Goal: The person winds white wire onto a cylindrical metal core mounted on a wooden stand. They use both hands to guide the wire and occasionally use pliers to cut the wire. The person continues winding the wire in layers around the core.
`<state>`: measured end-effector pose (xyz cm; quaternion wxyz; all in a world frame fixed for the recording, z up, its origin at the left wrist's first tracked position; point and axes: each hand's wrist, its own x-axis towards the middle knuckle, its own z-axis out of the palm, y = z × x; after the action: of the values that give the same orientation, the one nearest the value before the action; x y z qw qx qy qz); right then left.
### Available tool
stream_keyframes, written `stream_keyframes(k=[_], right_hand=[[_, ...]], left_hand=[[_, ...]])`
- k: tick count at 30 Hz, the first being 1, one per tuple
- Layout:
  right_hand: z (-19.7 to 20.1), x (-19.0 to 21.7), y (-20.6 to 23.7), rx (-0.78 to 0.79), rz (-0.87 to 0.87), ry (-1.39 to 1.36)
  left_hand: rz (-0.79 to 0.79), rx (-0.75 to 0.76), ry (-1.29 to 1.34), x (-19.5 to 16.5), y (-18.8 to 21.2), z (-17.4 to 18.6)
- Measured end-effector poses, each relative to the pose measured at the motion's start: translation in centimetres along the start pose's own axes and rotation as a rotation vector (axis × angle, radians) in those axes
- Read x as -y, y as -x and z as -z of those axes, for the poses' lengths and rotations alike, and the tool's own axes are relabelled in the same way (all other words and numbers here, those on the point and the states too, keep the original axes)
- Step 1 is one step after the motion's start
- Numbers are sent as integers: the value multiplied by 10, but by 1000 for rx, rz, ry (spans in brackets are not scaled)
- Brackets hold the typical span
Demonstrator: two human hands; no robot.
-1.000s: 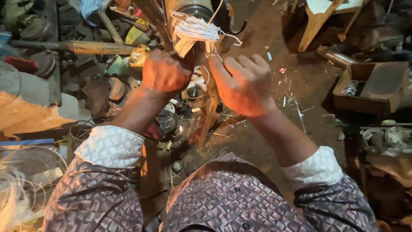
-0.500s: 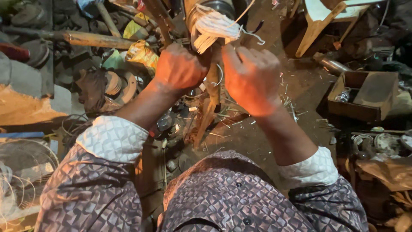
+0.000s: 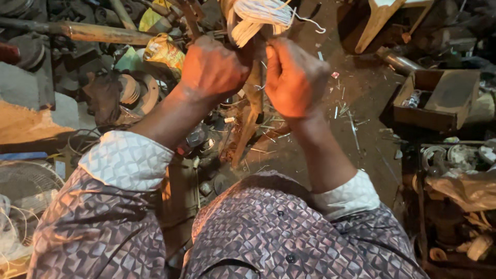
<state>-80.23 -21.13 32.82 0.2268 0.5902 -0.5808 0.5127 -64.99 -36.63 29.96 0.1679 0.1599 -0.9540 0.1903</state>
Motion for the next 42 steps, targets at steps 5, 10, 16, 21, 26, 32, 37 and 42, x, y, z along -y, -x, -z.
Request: stream_keyframes(k=[5,10,16,21,26,32,37,42], right_hand=[[-7,-8,14,-97,-99,-122],[-2,-12,19,-115,-137,-144],[11,-23,16,-88,45,8],[17,-26,20,28,111,114],[21,-27,27,110,151,158],[30,-34,24,167,255,173],[40,-36,9,201,373,260],[37,-34,6,167,317,259]], left_hand=[[-383,-654,-448,14,9,-30],[-211,-213,-137,12,9,-28],[73,133,-33,-13,-11,1],[-132,30,-238,-29,-12,32],[-112,-60,-212,-37,-12,40],[-117,-132,-142,-38,-12,37],[-90,-45,-152,-34,-17,43],[-78,-65,-116,-34,-21,49]])
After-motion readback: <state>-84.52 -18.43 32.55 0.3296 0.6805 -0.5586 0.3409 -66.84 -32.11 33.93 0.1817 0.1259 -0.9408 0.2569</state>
